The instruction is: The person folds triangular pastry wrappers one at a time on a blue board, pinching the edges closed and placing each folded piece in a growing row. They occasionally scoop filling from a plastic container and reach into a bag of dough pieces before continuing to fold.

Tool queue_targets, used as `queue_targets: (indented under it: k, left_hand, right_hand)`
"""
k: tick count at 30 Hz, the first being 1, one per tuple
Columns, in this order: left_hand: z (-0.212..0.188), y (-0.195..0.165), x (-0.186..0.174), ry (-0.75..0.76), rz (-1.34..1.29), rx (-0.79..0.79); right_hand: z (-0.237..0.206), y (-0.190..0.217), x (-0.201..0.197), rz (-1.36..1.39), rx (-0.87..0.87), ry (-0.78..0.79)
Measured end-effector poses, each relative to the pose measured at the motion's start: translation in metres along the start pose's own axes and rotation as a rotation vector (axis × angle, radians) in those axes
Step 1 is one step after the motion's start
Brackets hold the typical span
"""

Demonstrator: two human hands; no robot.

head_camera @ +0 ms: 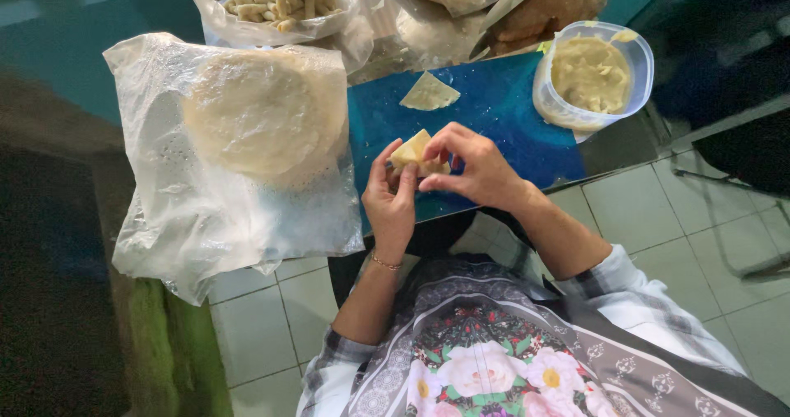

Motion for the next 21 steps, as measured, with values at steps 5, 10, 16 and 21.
queue_targets:
  k: [5,10,16,21]
  left_hand:
    - [0.002,0.015,-0.004,0.030,-0.160,-0.006]
    - [0.000,0.019,-0.009,0.027,-0.132,-0.028]
    - [-0.002,-0.004,0.000,0.108,0.036,0.068]
    - [0.000,-0.007,0.000,0.083,0.167,0.047]
  right_hand:
    - [-0.012,-0.002,0.008,0.098,0.054,-0.043]
    - [-0.019,-0.018,0.007,0.240,0.080,-0.042]
    - [-0.028,-0.039,0.020,0.504,0.293,-0.040]
    - [-0.031,-0.051,0.026,0.587,0.390,-0.042]
Point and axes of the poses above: each hand's wrist, its own z-axis towards the middle knuckle, its own x-axis out of the palm, y = z × x, the point moved 4 cm from there along z, towards the middle knuckle, and after that the axes turned 3 degrees about x, right-handed, at the moved point
